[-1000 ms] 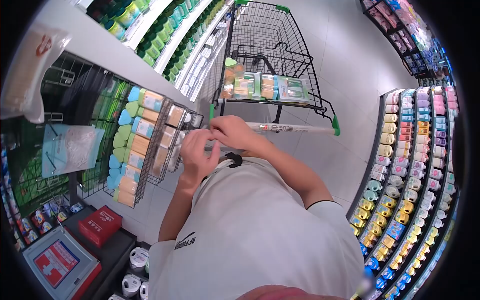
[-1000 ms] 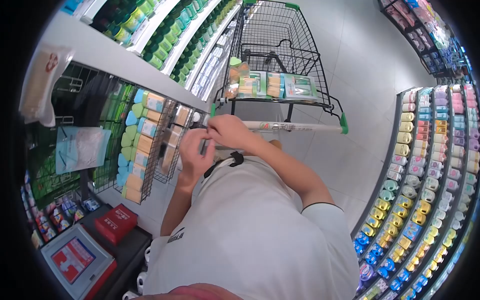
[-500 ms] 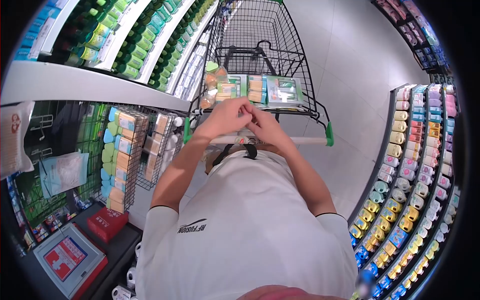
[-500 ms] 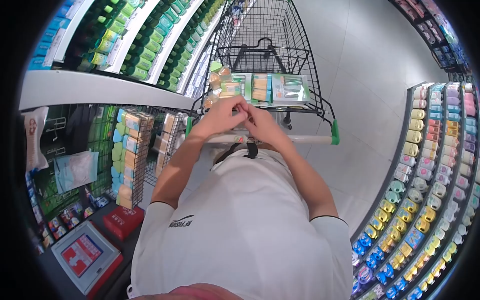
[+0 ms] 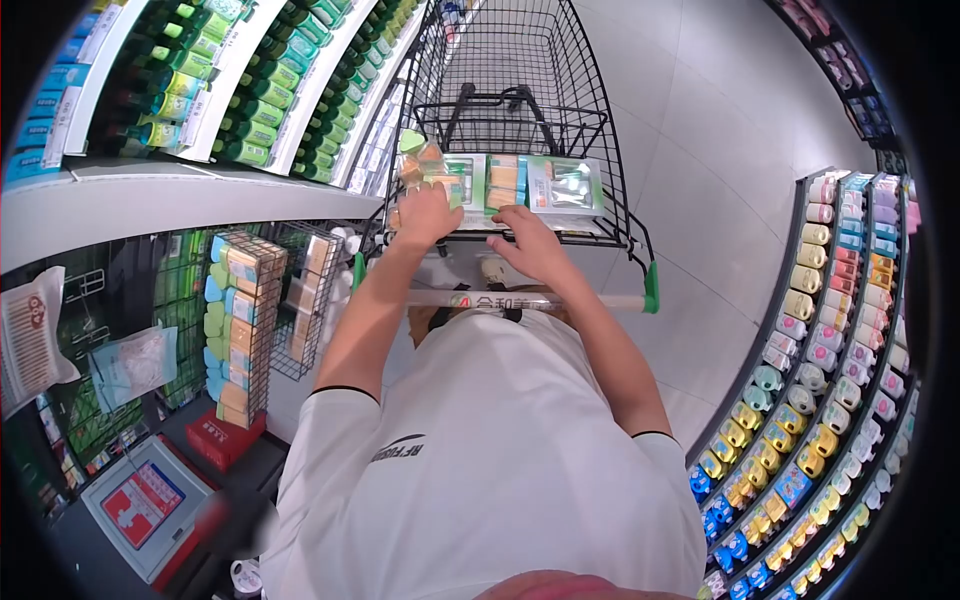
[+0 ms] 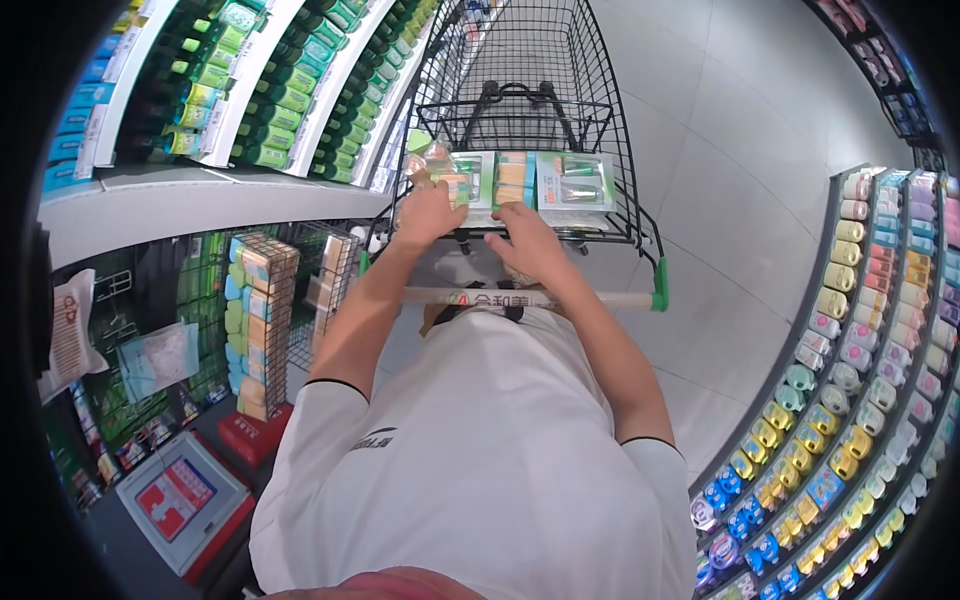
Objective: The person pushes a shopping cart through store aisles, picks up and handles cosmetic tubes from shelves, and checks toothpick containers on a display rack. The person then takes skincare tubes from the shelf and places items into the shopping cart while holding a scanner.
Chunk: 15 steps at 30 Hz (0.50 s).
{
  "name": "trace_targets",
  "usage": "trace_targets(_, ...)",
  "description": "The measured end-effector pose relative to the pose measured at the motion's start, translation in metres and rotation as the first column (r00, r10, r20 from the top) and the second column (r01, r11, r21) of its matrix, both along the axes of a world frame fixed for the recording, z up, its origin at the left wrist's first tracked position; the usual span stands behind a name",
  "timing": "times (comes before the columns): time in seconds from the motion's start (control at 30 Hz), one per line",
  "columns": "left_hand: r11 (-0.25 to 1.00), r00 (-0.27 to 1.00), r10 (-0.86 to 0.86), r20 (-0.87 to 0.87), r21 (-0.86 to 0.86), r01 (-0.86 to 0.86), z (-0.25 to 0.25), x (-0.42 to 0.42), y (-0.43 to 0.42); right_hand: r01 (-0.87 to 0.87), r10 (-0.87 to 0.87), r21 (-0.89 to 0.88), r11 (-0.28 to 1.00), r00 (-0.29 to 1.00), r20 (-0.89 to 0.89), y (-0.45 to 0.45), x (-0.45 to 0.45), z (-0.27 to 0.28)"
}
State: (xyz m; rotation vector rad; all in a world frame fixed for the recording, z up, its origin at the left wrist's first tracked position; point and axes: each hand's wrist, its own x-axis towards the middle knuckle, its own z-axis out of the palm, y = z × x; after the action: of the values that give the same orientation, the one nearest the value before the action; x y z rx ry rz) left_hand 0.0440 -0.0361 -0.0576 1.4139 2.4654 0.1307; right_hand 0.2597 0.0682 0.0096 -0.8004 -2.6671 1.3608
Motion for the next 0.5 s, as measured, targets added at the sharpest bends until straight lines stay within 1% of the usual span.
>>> trace_targets(0.03, 0.998, 1.0, 0.015, -0.013, -0.067, -0.016, -0.001, 0.0, 0.001, 0.014, -0.014, -0.007, 1.0, 1.0, 0.005, 0.001, -0.001, 0.001)
trace_targets(0.07, 0.997, 1.0, 0.019, -0.015, -0.069, -0.02, -0.001, 0.0, 0.003, 0.011, -0.01, -0.009, 1.0, 1.0, 0.002, 0.002, -0.001, 0.003)
trace_targets(0.13, 0.966, 0.991, 0.117, 0.068, -0.238, -0.098, 0.005, 0.001, 0.01, 0.0, 0.002, -0.04, 0.999, 0.999, 0.047, 0.002, -0.001, 0.007)
trace_targets(0.27, 0.961, 0.989, 0.145, 0.04, -0.242, -0.131, -0.007, 0.002, 0.016, -0.014, 0.015, -0.027, 1.0, 0.999, 0.051, 0.003, 0.001, 0.007)
trace_targets(0.33, 0.937, 0.976, 0.2, 0.086, -0.309, -0.164, -0.003, 0.002, 0.018, -0.021, 0.022, -0.027, 0.999, 0.999, 0.044, 0.001, 0.002, 0.008)
trace_targets(0.37, 0.937, 0.976, 0.2, 0.086, -0.307, -0.165, -0.001, 0.002, 0.017, -0.022, 0.023, -0.025, 0.999, 0.999, 0.043, 0.0, 0.002, 0.008)
trace_targets(0.43, 0.934, 0.974, 0.201, 0.105, -0.321, -0.158, 0.009, 0.0, 0.019, -0.034, 0.04, -0.06, 0.998, 0.993, 0.11, 0.001, -0.002, 0.011)
trace_targets(0.5, 0.946, 0.975, 0.196, 0.108, -0.281, -0.159, 0.019, -0.003, 0.018, -0.047, 0.052, -0.046, 0.998, 0.994, 0.099, 0.003, -0.005, 0.007)
